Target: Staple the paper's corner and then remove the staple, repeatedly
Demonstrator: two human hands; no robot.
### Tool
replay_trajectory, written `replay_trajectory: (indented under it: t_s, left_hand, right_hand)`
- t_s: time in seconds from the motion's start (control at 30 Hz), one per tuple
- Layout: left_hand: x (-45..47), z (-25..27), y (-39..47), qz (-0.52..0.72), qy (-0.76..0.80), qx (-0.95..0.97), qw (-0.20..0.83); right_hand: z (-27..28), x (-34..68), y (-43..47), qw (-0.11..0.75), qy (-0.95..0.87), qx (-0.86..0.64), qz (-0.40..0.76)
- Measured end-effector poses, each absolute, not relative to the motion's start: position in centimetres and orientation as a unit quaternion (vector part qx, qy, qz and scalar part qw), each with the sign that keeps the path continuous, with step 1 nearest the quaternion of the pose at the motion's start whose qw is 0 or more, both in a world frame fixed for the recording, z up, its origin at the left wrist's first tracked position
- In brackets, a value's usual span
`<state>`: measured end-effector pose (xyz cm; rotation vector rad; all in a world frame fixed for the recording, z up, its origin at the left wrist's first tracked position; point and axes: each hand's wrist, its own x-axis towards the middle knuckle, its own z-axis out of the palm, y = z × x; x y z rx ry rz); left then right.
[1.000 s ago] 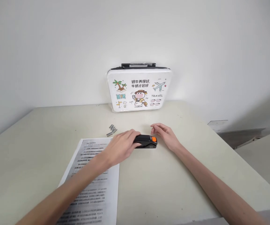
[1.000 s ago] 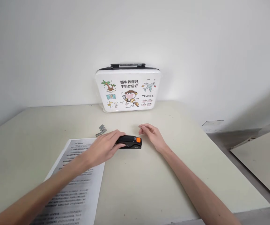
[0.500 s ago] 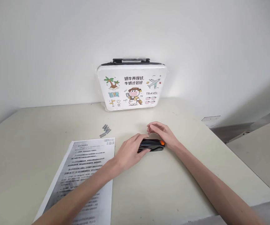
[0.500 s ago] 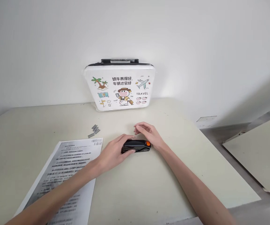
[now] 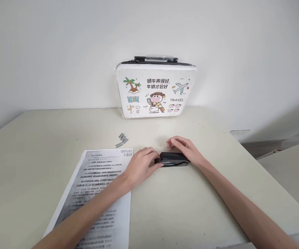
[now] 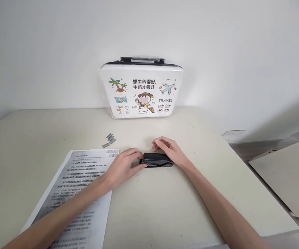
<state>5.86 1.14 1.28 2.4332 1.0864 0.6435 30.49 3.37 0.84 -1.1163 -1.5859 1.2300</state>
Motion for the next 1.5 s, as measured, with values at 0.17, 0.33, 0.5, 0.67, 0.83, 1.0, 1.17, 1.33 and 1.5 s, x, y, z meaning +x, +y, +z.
replay_trajectory:
  t_s: [0.17,0.33,0.5,0.67,0.83,1.0,1.17,1.33,1.5]
  left_hand:
    - [5.8,0.9,1.0,0.250,0.386,0.867,0.190]
    - [5.5,1.1,1.1,0.248,0.390,0.866,0.190]
    - [4.8,1.6,1.1,0.233,0.395,0.870,0.181]
    - [2.7,2.1,0.9,0.226,0.407,0.869,0.170]
    - [-0.4,2.9,0.7,0.222,0.405,0.875,0.143]
    - [-3.9,3.2,2.2,0.245,0.494,0.832,0.063]
    - [-6.1,2.3,4.5,0.214,0.597,0.772,0.047]
    - [-6.0,2.8,4.2,0.238,0.595,0.766,0.053]
    - [-3.5,4.8,1.6,0.257,0.533,0.787,0.176]
  right_hand:
    - [0.4,30.7,3.4,0.393,-0.639,-0.440,0.494]
    - [-0.3,30.7,3.5,0.403,-0.630,-0.438,0.499]
    - [-0.6,30.9,3.5,0.422,-0.607,-0.423,0.524]
    - [-0.3,31.0,3.5,0.438,-0.586,-0.424,0.535]
    - [-0.2,31.0,3.4,0.451,-0.566,-0.417,0.550]
    - [-0.9,31.4,4.1,0.487,-0.515,-0.413,0.572]
    - [-1.1,31.8,4.6,0.528,-0.446,-0.404,0.599]
    - [-0.8,31.7,4.6,0.530,-0.436,-0.406,0.603]
    - [-0.7,31.7,4.6,0.524,-0.442,-0.417,0.597]
